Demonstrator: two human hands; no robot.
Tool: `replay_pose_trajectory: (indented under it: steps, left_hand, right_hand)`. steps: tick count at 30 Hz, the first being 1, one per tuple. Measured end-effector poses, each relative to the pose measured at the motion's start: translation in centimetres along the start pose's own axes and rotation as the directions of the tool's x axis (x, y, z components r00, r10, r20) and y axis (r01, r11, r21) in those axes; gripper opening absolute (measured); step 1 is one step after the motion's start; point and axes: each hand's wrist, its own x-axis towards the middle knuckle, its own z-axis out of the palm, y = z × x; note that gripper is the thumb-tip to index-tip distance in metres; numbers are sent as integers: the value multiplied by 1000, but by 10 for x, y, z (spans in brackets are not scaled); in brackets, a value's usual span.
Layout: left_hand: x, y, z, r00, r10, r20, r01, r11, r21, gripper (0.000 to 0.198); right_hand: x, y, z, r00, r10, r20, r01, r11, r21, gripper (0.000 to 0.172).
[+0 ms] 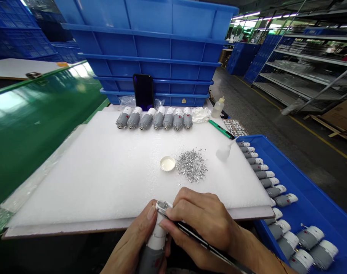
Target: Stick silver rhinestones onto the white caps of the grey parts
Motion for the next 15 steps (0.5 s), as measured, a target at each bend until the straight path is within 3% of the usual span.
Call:
replay_pose_trajectory:
  steps: [6,11,15]
  left_hand:
    - [5,-1,-1,995,97,31,-97,995,-5,44]
    - [12,-11,-8,996,89,14,-89,996,-15,39]
    - [14,-29,-24,971,232,-62,-231,973,23,39]
  right_hand:
    - [0,-5,5,998,-22,-53,19,998,-58,11]
    - [-9,-1,16,994,-44,-95,33,993,-110,13]
    - [-9,3,22,988,-67,-143,49,991,-127,12]
